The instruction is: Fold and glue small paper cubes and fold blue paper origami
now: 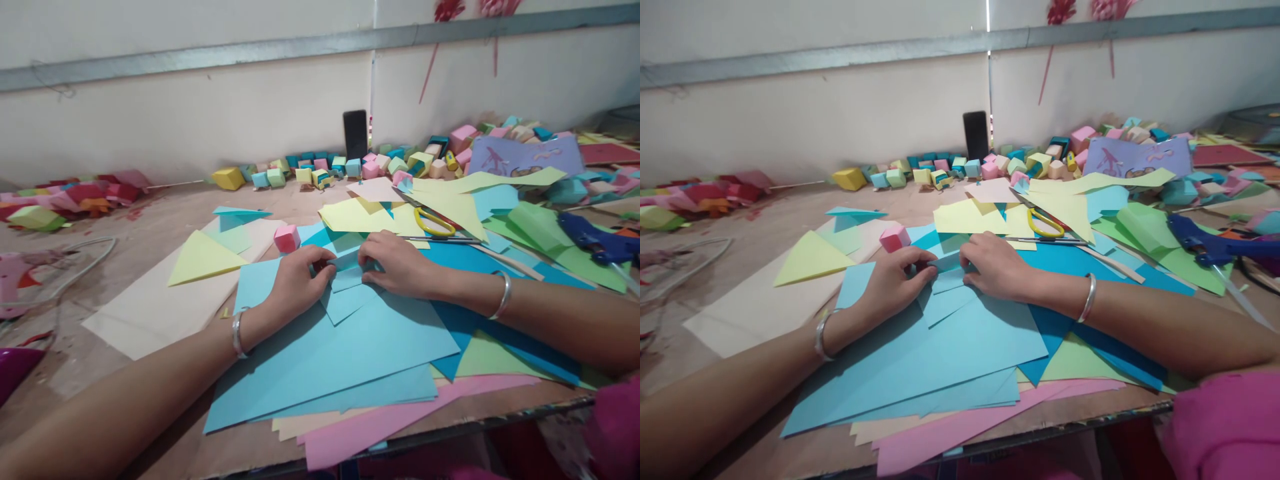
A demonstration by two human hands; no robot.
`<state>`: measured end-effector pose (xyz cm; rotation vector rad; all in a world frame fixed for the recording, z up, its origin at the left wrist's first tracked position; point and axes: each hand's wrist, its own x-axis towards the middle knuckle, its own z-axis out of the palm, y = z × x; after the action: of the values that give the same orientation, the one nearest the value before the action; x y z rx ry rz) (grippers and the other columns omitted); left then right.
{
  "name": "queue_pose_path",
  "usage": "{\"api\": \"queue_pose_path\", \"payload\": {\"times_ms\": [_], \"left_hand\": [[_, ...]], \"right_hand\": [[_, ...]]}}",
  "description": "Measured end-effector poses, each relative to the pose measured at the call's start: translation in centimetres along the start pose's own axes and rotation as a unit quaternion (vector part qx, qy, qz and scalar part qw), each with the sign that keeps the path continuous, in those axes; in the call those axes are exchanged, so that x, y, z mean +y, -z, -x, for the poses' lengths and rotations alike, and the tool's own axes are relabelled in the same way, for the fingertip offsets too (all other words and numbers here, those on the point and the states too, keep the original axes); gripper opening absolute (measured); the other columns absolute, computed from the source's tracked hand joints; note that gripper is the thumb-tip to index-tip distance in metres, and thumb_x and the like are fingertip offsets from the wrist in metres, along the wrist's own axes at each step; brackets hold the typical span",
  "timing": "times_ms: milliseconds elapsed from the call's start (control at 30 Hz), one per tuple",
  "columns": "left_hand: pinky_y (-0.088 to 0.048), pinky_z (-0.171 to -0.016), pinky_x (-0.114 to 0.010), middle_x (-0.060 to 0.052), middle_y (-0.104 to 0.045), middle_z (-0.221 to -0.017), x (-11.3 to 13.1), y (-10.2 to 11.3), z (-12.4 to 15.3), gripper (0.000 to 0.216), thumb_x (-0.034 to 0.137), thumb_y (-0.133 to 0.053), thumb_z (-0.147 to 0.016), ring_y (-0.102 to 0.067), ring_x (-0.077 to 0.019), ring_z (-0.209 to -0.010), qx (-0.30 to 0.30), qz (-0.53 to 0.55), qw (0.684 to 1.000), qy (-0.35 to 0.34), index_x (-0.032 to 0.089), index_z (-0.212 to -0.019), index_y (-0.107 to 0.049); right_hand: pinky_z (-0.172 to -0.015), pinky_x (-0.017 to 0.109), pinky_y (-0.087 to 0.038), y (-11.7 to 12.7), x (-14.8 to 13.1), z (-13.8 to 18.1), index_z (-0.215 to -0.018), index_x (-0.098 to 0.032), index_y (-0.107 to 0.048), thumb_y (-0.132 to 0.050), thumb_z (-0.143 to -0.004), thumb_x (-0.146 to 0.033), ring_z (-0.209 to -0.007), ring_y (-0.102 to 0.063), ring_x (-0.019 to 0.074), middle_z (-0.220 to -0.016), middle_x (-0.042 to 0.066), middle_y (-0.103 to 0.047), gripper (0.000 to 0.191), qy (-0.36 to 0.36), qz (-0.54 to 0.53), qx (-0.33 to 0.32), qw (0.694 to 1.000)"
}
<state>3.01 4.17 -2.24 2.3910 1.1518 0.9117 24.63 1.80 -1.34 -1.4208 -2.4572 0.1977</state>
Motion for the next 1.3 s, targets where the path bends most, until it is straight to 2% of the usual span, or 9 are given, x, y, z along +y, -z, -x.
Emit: {"api": "queue_pose_path", "payload": {"times_ms": [167,400,533,633,733,900,1033,1167,1300], "left_hand": [[-0.046,-0.06,-0.025,0.0,-0.067,-0.07,0.2,0.1,-0.1,0.012,0.014,-0.061,-0.076,-0.057,-0.0128,-0.063,-0.007,0.012,1.0,0.021,0.017,-0.085,-0.069],[-0.045,-0.056,-0.025,0.0,-0.067,-0.069,-0.1,0.1,-0.4,0.009,0.017,-0.06,-0.078,-0.057,-0.0128,-0.06,-0.014,0.044,0.997,0.067,0.017,-0.08,-0.068],[-0.047,-0.063,-0.027,-0.001,-0.068,-0.074,-0.3,0.1,-0.1,0.013,0.011,-0.059,-0.076,-0.06,-0.0149,-0.067,0.01,0.002,1.0,-0.018,0.017,-0.082,-0.068],[-0.047,-0.066,-0.031,-0.005,-0.069,-0.081,-0.4,0.1,0.2,0.016,0.007,-0.056,-0.077,-0.061,-0.018,-0.075,0.011,-0.059,0.992,-0.11,0.017,-0.08,-0.069],[-0.043,-0.064,-0.032,-0.006,-0.07,-0.081,-0.5,0.2,0.4,0.021,0.005,-0.053,-0.076,-0.059,-0.0195,-0.073,0.001,-0.126,0.976,-0.176,0.018,-0.079,-0.07],[-0.041,-0.065,-0.033,-0.006,-0.07,-0.085,-0.2,0.1,0.5,0.03,0.0,-0.048,-0.074,-0.057,-0.0205,-0.077,-0.04,-0.184,0.963,-0.194,0.019,-0.081,-0.069],[-0.041,-0.069,-0.033,-0.006,-0.068,-0.09,0.4,0.3,0.6,0.033,-0.003,-0.046,-0.072,-0.056,-0.0208,-0.082,-0.1,-0.204,0.956,-0.186,0.019,-0.083,-0.067],[-0.04,-0.071,-0.035,-0.007,-0.067,-0.092,0.7,0.6,0.5,0.034,-0.004,-0.044,-0.075,-0.057,-0.0225,-0.088,-0.135,-0.229,0.942,-0.203,0.018,-0.09,-0.066],[-0.038,-0.07,-0.034,-0.006,-0.065,-0.094,0.7,0.6,0.5,0.046,-0.001,-0.042,-0.085,-0.056,-0.0217,-0.085,-0.163,-0.262,0.925,-0.224,0.025,-0.117,-0.063]], "right_hand": [[-0.066,0.029,-0.027,0.7,-0.5,0.5,-0.083,-0.018,-0.068,-0.067,-0.079,-0.013,-0.081,-0.047,0.0185,-0.085,0.005,-0.06,0.006,0.062,0.037,0.001,0.997],[-0.063,0.031,-0.023,2.1,-1.7,1.6,-0.07,-0.017,-0.063,-0.061,-0.085,-0.012,-0.075,-0.046,0.0167,-0.076,0.005,-0.061,0.016,0.155,0.11,-0.054,0.98],[-0.058,0.029,-0.023,2.3,-2.4,2.0,-0.075,-0.018,-0.064,-0.057,-0.092,-0.028,-0.068,-0.054,0.0157,-0.076,0.005,-0.066,0.02,0.083,0.094,-0.12,0.985],[-0.054,0.029,-0.02,2.2,-2.7,2.0,-0.094,-0.018,-0.062,-0.052,-0.093,-0.027,-0.063,-0.057,0.0169,-0.076,0.006,-0.068,0.014,-0.024,0.131,-0.095,0.987],[-0.053,0.029,-0.019,2.3,-2.5,1.7,-0.114,-0.016,-0.056,-0.051,-0.092,-0.022,-0.067,-0.061,0.0196,-0.08,0.008,-0.07,0.023,-0.071,0.18,-0.051,0.98],[-0.054,0.029,-0.018,3.4,-2.5,1.2,-0.09,-0.02,-0.066,-0.055,-0.088,-0.019,-0.075,-0.063,0.0194,-0.085,0.007,-0.072,0.012,-0.037,0.186,-0.136,0.972],[-0.053,0.031,-0.014,3.7,-2.7,1.1,-0.081,-0.02,-0.07,-0.053,-0.087,-0.016,-0.068,-0.06,0.0172,-0.08,0.007,-0.071,0.018,-0.028,0.207,-0.188,0.96],[-0.053,0.032,-0.014,3.0,-2.2,1.4,-0.079,-0.018,-0.07,-0.054,-0.083,-0.009,-0.06,-0.053,0.0143,-0.075,0.008,-0.066,0.019,0.02,0.222,-0.165,0.961],[-0.055,0.033,-0.014,2.3,-1.6,1.8,-0.09,-0.018,-0.068,-0.051,-0.087,-0.009,-0.062,-0.048,0.0148,-0.081,0.008,-0.062,0.02,0.085,0.204,-0.118,0.968]]}}
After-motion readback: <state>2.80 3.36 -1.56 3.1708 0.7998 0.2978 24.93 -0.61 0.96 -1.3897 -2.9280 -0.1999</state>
